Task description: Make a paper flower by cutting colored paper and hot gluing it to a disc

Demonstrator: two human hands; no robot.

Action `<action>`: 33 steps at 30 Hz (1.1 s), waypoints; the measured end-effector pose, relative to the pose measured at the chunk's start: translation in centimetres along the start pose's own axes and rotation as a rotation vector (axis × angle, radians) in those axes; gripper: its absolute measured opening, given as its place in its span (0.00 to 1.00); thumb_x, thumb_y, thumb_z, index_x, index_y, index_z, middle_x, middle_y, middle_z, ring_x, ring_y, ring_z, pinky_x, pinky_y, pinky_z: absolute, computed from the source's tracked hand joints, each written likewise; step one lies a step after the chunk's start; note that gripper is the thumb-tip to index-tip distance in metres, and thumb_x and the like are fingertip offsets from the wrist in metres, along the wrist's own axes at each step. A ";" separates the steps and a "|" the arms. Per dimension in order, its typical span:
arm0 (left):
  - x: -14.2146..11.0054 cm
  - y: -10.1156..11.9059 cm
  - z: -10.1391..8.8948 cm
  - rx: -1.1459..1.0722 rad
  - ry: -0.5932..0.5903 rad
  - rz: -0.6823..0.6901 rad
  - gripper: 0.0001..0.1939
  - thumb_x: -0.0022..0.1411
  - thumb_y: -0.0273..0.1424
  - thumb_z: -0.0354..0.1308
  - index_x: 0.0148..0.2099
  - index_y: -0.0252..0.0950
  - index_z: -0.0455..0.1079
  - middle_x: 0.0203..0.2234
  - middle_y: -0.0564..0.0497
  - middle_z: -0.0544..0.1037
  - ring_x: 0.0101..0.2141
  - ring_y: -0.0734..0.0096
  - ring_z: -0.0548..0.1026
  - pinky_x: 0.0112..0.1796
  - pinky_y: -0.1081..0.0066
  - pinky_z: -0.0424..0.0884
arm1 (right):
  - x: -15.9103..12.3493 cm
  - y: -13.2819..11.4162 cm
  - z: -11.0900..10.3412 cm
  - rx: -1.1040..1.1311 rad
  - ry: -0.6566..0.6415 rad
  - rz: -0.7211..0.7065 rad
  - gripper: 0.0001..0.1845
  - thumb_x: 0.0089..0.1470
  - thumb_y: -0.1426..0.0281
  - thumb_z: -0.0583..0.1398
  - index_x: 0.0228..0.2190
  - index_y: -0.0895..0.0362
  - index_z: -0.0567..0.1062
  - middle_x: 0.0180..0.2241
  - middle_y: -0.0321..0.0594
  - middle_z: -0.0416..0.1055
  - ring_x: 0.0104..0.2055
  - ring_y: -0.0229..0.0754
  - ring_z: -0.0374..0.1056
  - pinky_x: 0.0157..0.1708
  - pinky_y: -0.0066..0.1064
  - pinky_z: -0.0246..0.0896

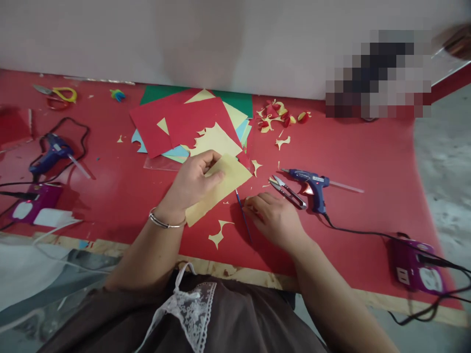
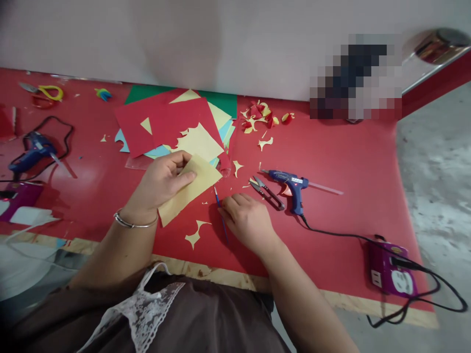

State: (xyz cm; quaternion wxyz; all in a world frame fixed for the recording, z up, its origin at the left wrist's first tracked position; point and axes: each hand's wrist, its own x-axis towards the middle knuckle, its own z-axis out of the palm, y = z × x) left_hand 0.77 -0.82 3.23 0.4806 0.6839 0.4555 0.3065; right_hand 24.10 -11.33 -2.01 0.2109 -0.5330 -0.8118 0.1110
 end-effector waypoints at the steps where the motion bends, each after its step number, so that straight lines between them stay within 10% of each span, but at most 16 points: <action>1: 0.0 -0.1 0.4 -0.044 -0.016 -0.014 0.05 0.63 0.32 0.61 0.41 0.37 0.72 0.32 0.52 0.77 0.32 0.70 0.73 0.32 0.71 0.68 | -0.5 0.2 -0.3 -0.030 0.029 0.020 0.16 0.75 0.68 0.56 0.37 0.55 0.80 0.32 0.41 0.78 0.34 0.42 0.72 0.35 0.33 0.60; 7: -0.3 -1.6 2.1 -0.204 -0.132 -0.119 0.16 0.61 0.41 0.71 0.37 0.37 0.71 0.27 0.56 0.68 0.28 0.75 0.65 0.29 0.73 0.61 | -3.2 2.6 -1.6 -0.364 0.211 0.278 0.12 0.73 0.67 0.57 0.41 0.56 0.80 0.38 0.45 0.80 0.41 0.48 0.73 0.36 0.35 0.60; 16: -0.6 -2.2 2.8 -0.444 -0.269 -0.213 0.21 0.57 0.45 0.76 0.35 0.36 0.72 0.27 0.55 0.70 0.29 0.76 0.67 0.30 0.74 0.64 | -3.0 3.6 -0.4 -0.412 0.074 0.554 0.12 0.71 0.65 0.57 0.42 0.55 0.79 0.39 0.45 0.75 0.39 0.47 0.70 0.28 0.35 0.45; 24: -0.7 -3.0 3.1 -0.368 -0.316 -0.210 0.18 0.63 0.45 0.71 0.36 0.36 0.72 0.27 0.56 0.68 0.27 0.75 0.65 0.28 0.74 0.62 | -3.4 4.3 -0.8 -0.115 0.275 0.355 0.09 0.72 0.63 0.58 0.41 0.53 0.75 0.40 0.47 0.76 0.46 0.52 0.71 0.48 0.44 0.68; 33: -0.5 -3.4 3.5 -0.336 -0.317 -0.195 0.16 0.63 0.44 0.70 0.40 0.36 0.77 0.30 0.53 0.76 0.31 0.71 0.72 0.32 0.71 0.69 | -3.5 3.2 -0.8 0.271 0.366 0.508 0.10 0.70 0.59 0.61 0.42 0.52 0.74 0.37 0.40 0.78 0.35 0.43 0.72 0.37 0.36 0.68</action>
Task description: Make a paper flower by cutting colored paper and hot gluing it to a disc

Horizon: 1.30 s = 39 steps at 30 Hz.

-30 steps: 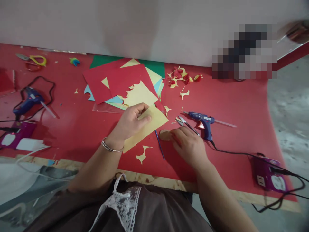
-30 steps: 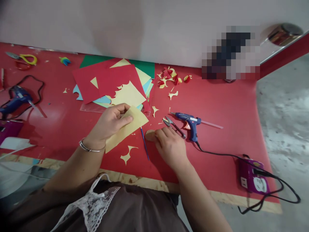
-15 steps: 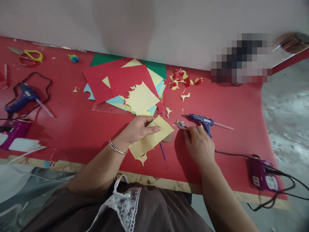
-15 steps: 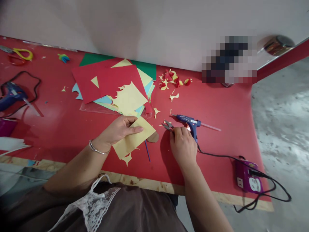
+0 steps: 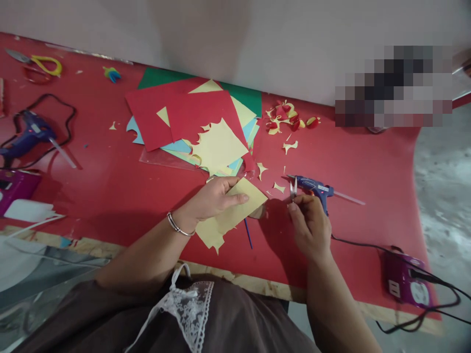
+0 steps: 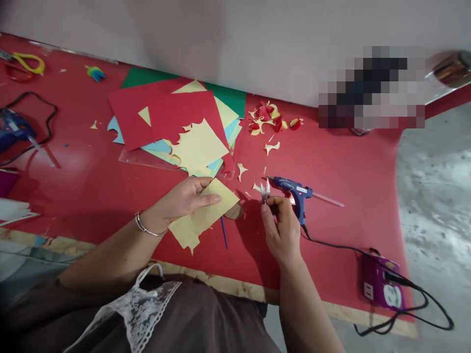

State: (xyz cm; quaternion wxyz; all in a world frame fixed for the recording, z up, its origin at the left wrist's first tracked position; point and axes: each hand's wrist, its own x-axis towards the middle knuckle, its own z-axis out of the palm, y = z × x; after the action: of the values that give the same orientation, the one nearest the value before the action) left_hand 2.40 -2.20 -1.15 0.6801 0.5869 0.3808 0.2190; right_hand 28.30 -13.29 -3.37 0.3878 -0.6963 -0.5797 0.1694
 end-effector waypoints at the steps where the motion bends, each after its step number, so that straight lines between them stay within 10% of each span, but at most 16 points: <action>1: 0.0 -0.1 0.0 -0.017 -0.004 0.007 0.16 0.63 0.44 0.71 0.41 0.36 0.77 0.31 0.52 0.78 0.32 0.69 0.74 0.33 0.70 0.71 | -0.2 0.0 0.1 0.032 0.007 0.033 0.10 0.69 0.59 0.61 0.43 0.52 0.74 0.35 0.38 0.76 0.32 0.42 0.71 0.35 0.35 0.66; 14: 0.3 -0.3 0.1 -0.089 -0.045 -0.015 0.15 0.64 0.42 0.72 0.42 0.37 0.77 0.35 0.49 0.82 0.37 0.64 0.80 0.39 0.66 0.76 | -0.5 -0.7 -0.6 0.097 -0.271 0.124 0.23 0.65 0.51 0.65 0.50 0.55 0.81 0.25 0.31 0.69 0.24 0.36 0.62 0.26 0.29 0.60; 20: 0.1 0.6 -1.7 0.317 -0.026 0.000 0.17 0.62 0.40 0.70 0.30 0.39 0.66 0.24 0.56 0.67 0.27 0.70 0.68 0.31 0.69 0.64 | -0.7 -0.3 -0.2 0.037 -0.292 0.105 0.24 0.67 0.49 0.64 0.51 0.55 0.82 0.25 0.32 0.72 0.24 0.37 0.64 0.26 0.28 0.60; 31: -2.5 2.9 -5.7 0.917 -0.067 -0.102 0.06 0.58 0.33 0.65 0.35 0.41 0.70 0.32 0.48 0.78 0.30 0.62 0.72 0.31 0.64 0.58 | -0.6 0.4 1.1 -0.362 -0.173 -0.032 0.24 0.69 0.50 0.59 0.51 0.54 0.81 0.30 0.40 0.82 0.29 0.46 0.79 0.26 0.30 0.59; 39: 1.2 4.6 -10.0 0.988 0.492 -0.006 0.14 0.62 0.38 0.69 0.48 0.41 0.77 0.45 0.43 0.83 0.45 0.53 0.76 0.43 0.61 0.68 | -0.8 -0.2 1.2 -0.545 -0.133 -0.119 0.21 0.71 0.54 0.58 0.51 0.55 0.80 0.42 0.46 0.83 0.31 0.43 0.75 0.24 0.31 0.50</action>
State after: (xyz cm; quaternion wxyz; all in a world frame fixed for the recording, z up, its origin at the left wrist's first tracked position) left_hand -3.91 5.99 2.74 0.2154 0.7668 0.5875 0.1431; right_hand 27.11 -13.61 -4.12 0.1569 -0.7269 -0.6679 0.0297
